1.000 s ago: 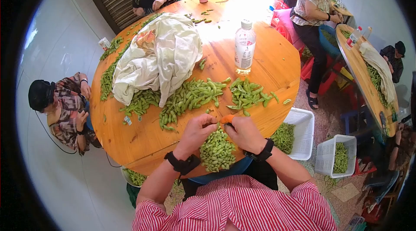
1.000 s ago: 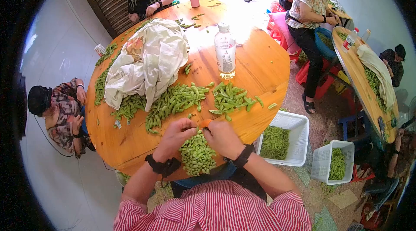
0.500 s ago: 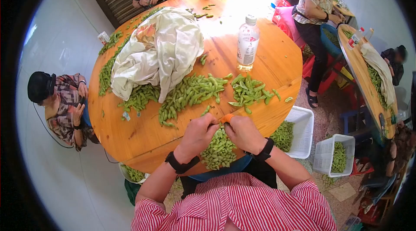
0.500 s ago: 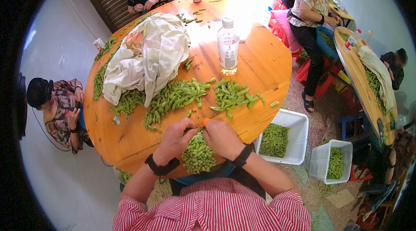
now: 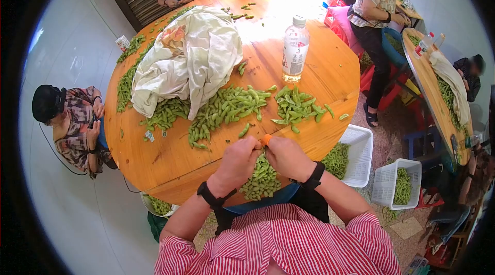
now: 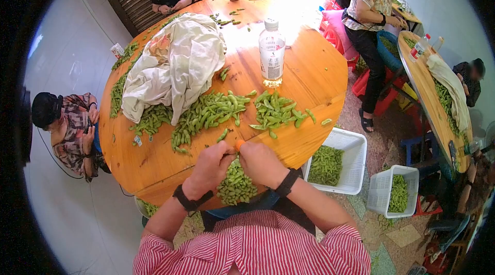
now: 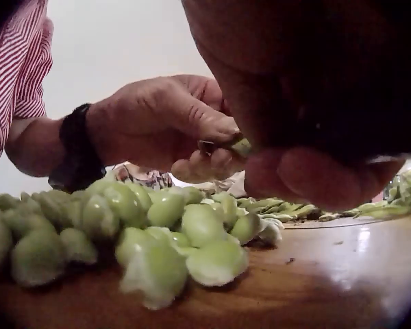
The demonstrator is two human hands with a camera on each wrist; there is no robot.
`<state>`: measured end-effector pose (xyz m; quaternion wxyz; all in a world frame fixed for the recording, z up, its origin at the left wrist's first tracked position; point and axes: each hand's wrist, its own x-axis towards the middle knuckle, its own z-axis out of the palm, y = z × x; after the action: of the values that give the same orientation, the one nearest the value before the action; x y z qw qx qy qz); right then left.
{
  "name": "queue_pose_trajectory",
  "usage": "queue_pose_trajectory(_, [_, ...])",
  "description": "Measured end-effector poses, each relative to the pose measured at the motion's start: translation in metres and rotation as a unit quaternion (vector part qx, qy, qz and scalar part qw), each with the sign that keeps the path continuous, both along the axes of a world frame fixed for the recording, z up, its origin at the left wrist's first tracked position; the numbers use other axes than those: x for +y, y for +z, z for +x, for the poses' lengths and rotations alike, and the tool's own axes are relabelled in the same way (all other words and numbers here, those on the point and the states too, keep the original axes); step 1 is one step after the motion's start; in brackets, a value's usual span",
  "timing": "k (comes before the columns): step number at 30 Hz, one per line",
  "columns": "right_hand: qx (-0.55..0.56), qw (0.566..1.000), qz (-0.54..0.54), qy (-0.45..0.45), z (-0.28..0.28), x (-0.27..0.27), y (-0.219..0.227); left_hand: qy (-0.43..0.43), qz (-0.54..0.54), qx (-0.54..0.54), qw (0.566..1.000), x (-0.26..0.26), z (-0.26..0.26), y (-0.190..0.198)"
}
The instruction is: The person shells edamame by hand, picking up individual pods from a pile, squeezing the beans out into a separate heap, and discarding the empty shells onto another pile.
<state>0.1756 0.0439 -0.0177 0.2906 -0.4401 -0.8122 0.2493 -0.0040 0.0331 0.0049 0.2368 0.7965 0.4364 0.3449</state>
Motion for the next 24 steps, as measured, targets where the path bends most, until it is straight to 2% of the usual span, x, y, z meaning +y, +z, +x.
queue_pose_trajectory(1, [0.000,1.000,-0.002,-0.001,0.001,0.000,-0.001,-0.001,-0.002,0.000,1.000,0.000,-0.002,-0.001])
queue_pose_trajectory(3, [0.061,0.997,-0.035,0.022,0.004,0.001,-0.002,-0.018,-0.131,-0.063,0.989,0.003,-0.009,-0.003])
queue_pose_trajectory(4, [0.061,0.997,-0.036,0.022,0.005,0.002,-0.002,-0.018,-0.132,-0.063,0.989,0.004,-0.012,-0.005])
queue_pose_trajectory(6, [0.101,0.991,-0.083,0.029,0.006,0.003,-0.003,-0.030,-0.270,-0.136,0.953,0.007,-0.016,-0.007])
queue_pose_trajectory(7, [0.102,0.991,-0.084,0.029,0.007,0.004,-0.002,-0.029,-0.271,-0.136,0.953,0.008,-0.017,-0.006])
queue_pose_trajectory(9, [0.125,0.983,-0.120,0.065,0.009,0.004,-0.001,-0.038,-0.411,-0.272,0.869,0.008,-0.018,-0.002])
queue_pose_trajectory(10, [0.126,0.982,-0.123,0.065,0.009,0.004,-0.001,-0.037,-0.413,-0.272,0.868,0.009,-0.020,-0.002])
queue_pose_trajectory(12, [0.200,0.944,-0.250,0.083,0.008,0.007,0.001,-0.046,-0.444,-0.327,0.833,0.009,-0.022,-0.001])
queue_pose_trajectory(13, [0.200,0.943,-0.251,0.083,0.009,0.007,0.004,-0.046,-0.445,-0.327,0.832,0.010,-0.022,-0.001])
queue_pose_trajectory(15, [0.225,0.907,-0.350,0.069,0.010,0.007,0.015,-0.026,-0.444,-0.292,0.847,0.012,-0.021,0.000])
queue_pose_trajectory(16, [0.225,0.907,-0.350,0.069,0.009,0.007,0.016,-0.026,-0.445,-0.292,0.846,0.009,-0.018,0.002])
queue_pose_trajectory(17, [0.227,0.899,-0.370,0.051,0.008,0.007,0.016,-0.022,-0.248,-0.169,0.954,0.005,-0.013,0.006])
queue_pose_trajectory(18, [0.228,0.892,-0.389,0.035,0.008,0.007,0.016,-0.016,-0.035,-0.035,0.999,0.002,-0.010,0.009])
queue_pose_trajectory(19, [0.228,0.892,-0.390,0.035,0.008,0.009,0.011,-0.016,-0.036,-0.035,0.999,0.002,-0.008,0.011])
queue_pose_trajectory(21, [0.214,0.928,-0.303,0.031,0.005,0.012,0.000,-0.011,0.087,0.043,0.995,0.000,-0.007,0.013])
queue_pose_trajectory(24, [0.222,0.934,-0.281,0.018,0.001,0.009,0.005,0.011,0.096,0.063,0.993,-0.001,-0.006,0.012])
